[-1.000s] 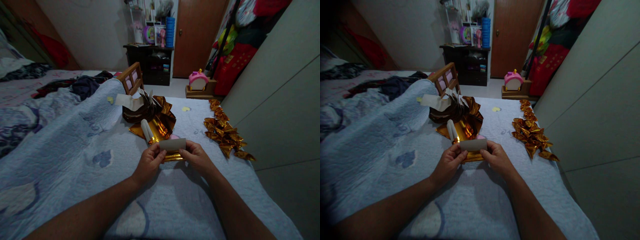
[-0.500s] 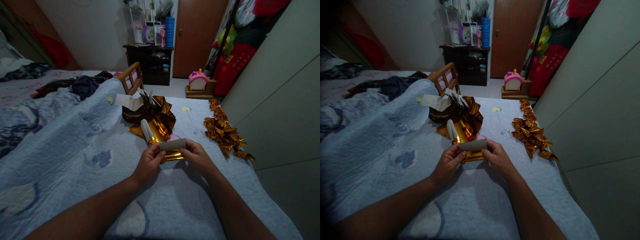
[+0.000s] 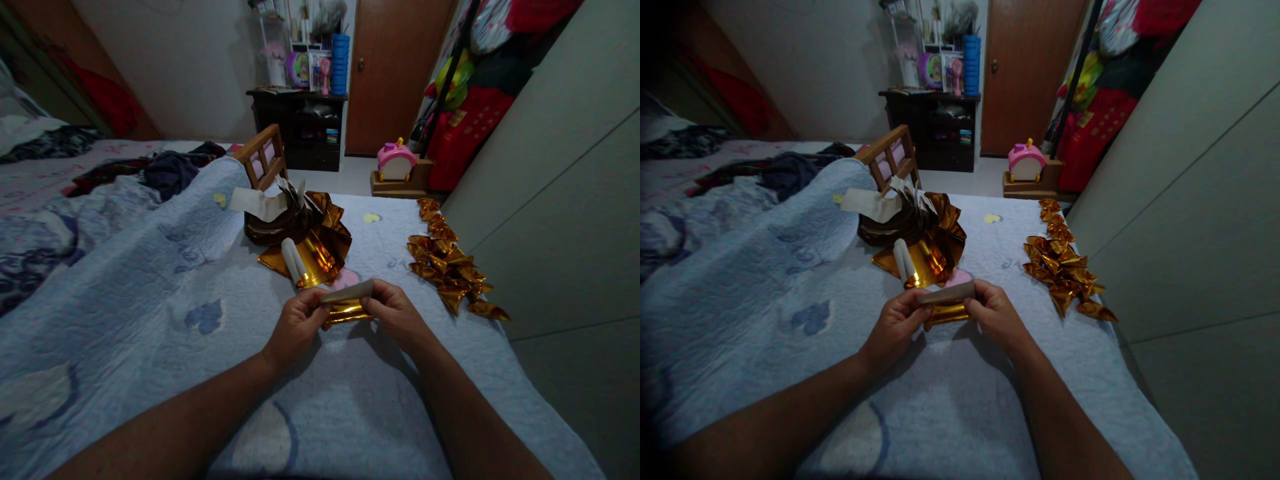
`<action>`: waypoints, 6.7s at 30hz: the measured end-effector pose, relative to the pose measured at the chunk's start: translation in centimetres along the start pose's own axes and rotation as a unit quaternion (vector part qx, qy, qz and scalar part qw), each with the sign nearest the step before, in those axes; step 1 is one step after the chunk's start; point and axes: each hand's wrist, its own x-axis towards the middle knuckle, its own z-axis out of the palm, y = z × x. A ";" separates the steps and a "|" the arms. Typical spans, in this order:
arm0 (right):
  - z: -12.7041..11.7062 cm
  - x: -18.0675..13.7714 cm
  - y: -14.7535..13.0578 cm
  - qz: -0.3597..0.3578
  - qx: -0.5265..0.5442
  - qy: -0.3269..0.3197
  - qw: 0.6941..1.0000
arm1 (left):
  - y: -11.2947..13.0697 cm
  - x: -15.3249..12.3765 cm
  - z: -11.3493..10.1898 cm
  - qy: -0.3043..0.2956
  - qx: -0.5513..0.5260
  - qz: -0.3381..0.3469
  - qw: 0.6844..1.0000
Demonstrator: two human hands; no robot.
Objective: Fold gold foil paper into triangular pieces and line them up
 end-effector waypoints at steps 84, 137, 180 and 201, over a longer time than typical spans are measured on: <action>-0.3 1.1 4.0 -0.057 -0.452 0.097 0.885 | -1.1 -0.8 0.3 -0.126 0.559 0.107 0.813; 0.0 0.9 3.5 -0.022 -0.597 0.124 0.792 | -3.5 1.2 0.1 -0.154 0.594 0.334 0.715; -1.6 0.6 2.3 -0.116 -0.526 0.071 0.840 | -2.1 0.9 0.7 -0.195 0.605 0.382 0.671; -0.6 -0.2 2.3 -0.092 -0.575 -0.033 0.812 | -1.4 -2.2 -0.2 -0.186 0.621 0.419 0.636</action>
